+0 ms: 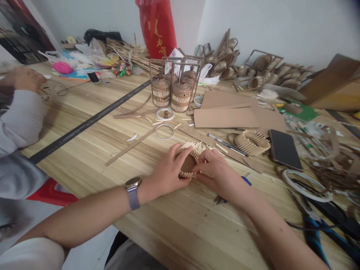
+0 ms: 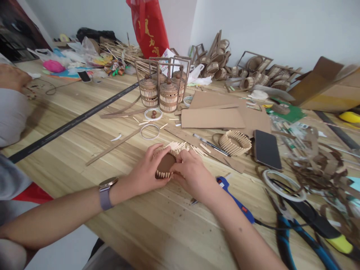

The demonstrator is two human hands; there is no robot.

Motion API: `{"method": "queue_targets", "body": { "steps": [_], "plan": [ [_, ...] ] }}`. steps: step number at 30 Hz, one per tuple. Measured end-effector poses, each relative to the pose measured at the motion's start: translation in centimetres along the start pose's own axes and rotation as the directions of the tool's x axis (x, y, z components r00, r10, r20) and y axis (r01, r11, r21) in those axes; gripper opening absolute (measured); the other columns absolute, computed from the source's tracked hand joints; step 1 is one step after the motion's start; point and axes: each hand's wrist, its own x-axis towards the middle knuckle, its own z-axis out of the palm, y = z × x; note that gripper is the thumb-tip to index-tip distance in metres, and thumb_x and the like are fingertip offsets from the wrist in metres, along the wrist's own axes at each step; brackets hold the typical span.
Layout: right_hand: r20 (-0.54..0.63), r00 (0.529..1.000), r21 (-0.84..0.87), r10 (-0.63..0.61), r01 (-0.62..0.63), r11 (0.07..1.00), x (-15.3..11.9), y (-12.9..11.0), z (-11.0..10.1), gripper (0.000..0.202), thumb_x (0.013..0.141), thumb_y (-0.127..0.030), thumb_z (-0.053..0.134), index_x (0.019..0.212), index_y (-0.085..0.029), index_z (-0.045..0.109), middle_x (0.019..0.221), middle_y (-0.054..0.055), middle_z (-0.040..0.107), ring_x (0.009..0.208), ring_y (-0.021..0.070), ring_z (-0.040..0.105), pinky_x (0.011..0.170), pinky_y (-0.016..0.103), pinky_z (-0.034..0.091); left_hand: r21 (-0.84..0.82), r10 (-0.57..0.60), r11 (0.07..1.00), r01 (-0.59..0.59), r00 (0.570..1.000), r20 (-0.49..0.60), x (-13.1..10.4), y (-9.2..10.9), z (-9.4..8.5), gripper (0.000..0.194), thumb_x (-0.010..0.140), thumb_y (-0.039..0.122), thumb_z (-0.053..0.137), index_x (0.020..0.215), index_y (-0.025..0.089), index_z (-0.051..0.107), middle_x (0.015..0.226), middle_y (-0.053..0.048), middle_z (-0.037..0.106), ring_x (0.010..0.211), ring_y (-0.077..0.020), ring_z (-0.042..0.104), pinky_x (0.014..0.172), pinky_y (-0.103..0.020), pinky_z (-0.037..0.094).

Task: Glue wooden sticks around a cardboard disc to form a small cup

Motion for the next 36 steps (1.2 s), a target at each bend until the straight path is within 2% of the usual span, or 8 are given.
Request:
{"method": "queue_targets", "body": {
  "steps": [10,22,36],
  "plan": [
    [-0.048,0.998,-0.146,-0.039,0.032,0.989,-0.13,0.05,0.41,0.012,0.085,-0.022,0.062,0.08,-0.024,0.072,0.086,0.006,0.055,0.082,0.0221,0.045,0.07,0.034,0.034,-0.014,0.019,1.0,-0.019,1.0,-0.006,-0.02,-0.26,0.0,0.084,0.07,0.022,0.072,0.141,0.018,0.027,0.138,-0.017,0.028,0.132,-0.0329,0.033,0.108,-0.048,0.037],
    [-0.057,0.997,-0.166,-0.045,0.035,0.986,-0.28,0.37,0.69,0.014,0.087,-0.026,0.059,0.079,-0.026,0.07,0.087,0.005,0.054,0.084,0.0224,0.045,0.073,0.035,0.032,-0.067,0.009,0.998,-0.008,1.0,0.016,-0.02,-0.31,-0.11,0.098,0.063,0.022,0.079,0.143,0.028,0.022,0.14,-0.015,0.028,0.132,-0.0363,0.032,0.106,-0.056,0.036],
    [-0.07,0.996,-0.162,-0.062,0.05,0.985,-0.37,0.57,0.85,0.014,0.088,-0.026,0.057,0.081,-0.026,0.069,0.088,0.004,0.054,0.084,0.0218,0.045,0.074,0.035,0.031,-0.045,0.009,0.999,-0.009,1.0,-0.001,-0.07,-0.28,-0.04,0.091,0.069,0.023,0.075,0.143,0.028,0.022,0.14,-0.014,0.029,0.132,-0.0355,0.033,0.105,-0.055,0.038]
  ]
}}
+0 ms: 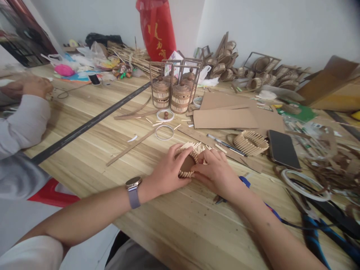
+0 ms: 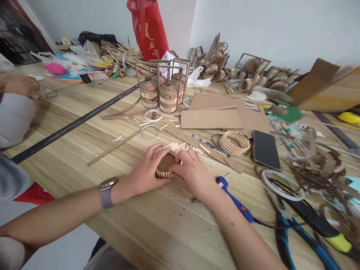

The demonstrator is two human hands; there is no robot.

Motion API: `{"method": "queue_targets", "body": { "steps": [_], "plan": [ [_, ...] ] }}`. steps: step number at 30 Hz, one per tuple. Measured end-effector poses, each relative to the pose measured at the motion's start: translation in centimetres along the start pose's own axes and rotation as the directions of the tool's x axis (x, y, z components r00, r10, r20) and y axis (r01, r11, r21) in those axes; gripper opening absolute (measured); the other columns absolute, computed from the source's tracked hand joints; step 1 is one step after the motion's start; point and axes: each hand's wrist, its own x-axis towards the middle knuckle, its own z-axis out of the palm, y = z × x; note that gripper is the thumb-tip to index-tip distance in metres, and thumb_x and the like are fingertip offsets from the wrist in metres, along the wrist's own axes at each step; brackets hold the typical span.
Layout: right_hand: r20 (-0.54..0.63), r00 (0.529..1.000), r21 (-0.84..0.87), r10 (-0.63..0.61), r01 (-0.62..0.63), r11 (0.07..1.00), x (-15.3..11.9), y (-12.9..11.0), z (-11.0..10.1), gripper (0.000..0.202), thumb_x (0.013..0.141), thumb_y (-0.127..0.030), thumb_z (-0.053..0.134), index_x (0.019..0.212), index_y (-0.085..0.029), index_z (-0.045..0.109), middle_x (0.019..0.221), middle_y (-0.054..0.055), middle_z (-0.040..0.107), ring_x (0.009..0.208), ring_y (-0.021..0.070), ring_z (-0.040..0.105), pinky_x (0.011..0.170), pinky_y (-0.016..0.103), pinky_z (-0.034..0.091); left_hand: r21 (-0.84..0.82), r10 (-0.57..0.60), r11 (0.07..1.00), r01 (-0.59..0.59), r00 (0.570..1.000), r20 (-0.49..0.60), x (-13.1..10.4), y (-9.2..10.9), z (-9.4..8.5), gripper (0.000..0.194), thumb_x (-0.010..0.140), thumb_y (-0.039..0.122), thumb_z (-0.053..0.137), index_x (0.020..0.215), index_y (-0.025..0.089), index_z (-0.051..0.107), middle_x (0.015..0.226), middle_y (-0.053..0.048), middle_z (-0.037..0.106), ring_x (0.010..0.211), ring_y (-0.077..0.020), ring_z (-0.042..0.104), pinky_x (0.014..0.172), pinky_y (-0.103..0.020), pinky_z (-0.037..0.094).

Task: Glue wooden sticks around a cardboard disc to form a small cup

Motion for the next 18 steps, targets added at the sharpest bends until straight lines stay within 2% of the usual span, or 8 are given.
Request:
{"method": "queue_targets", "body": {
  "steps": [7,9,14,18],
  "plan": [
    [-0.004,1.0,0.003,-0.005,0.005,1.0,0.0,0.1,0.2,0.014,0.088,-0.024,0.057,0.081,-0.025,0.069,0.087,0.005,0.056,0.085,0.0226,0.048,0.074,0.036,0.033,0.008,-0.004,1.0,0.004,1.0,-0.012,0.0,0.0,0.0,0.089,0.07,0.023,0.075,0.142,0.028,0.024,0.138,-0.014,0.029,0.132,-0.0347,0.033,0.105,-0.054,0.038],
    [0.008,1.0,-0.001,-0.002,0.002,1.0,0.1,0.0,0.0,0.011,0.087,-0.025,0.058,0.086,-0.025,0.07,0.09,0.005,0.057,0.087,0.0237,0.049,0.075,0.037,0.035,0.007,-0.004,1.0,0.004,1.0,-0.016,0.0,0.0,0.0,0.086,0.071,0.023,0.074,0.141,0.026,0.024,0.138,-0.015,0.028,0.132,-0.0339,0.033,0.105,-0.052,0.038],
    [-0.009,0.999,0.037,0.041,-0.041,0.998,-0.2,-0.4,-2.2,0.025,0.086,-0.03,0.06,0.109,-0.025,0.067,0.094,0.009,0.062,0.088,0.0269,0.055,0.077,0.04,0.04,0.002,-0.011,1.0,0.011,1.0,-0.012,0.0,-0.2,-0.1,0.085,0.071,0.022,0.074,0.141,0.025,0.026,0.14,-0.015,0.025,0.134,-0.0334,0.03,0.106,-0.051,0.038],
    [-0.122,0.988,0.106,0.092,-0.08,0.991,-1.7,0.5,-4.3,0.018,0.089,-0.031,0.053,0.094,-0.024,0.068,0.083,0.008,0.063,0.081,0.0251,0.058,0.071,0.039,0.041,0.0,-0.067,0.998,0.067,0.998,0.008,0.0,-0.1,-0.2,0.095,0.064,0.022,0.08,0.141,0.028,0.025,0.142,-0.014,0.022,0.135,-0.0357,0.027,0.109,-0.054,0.034]
  ]
}}
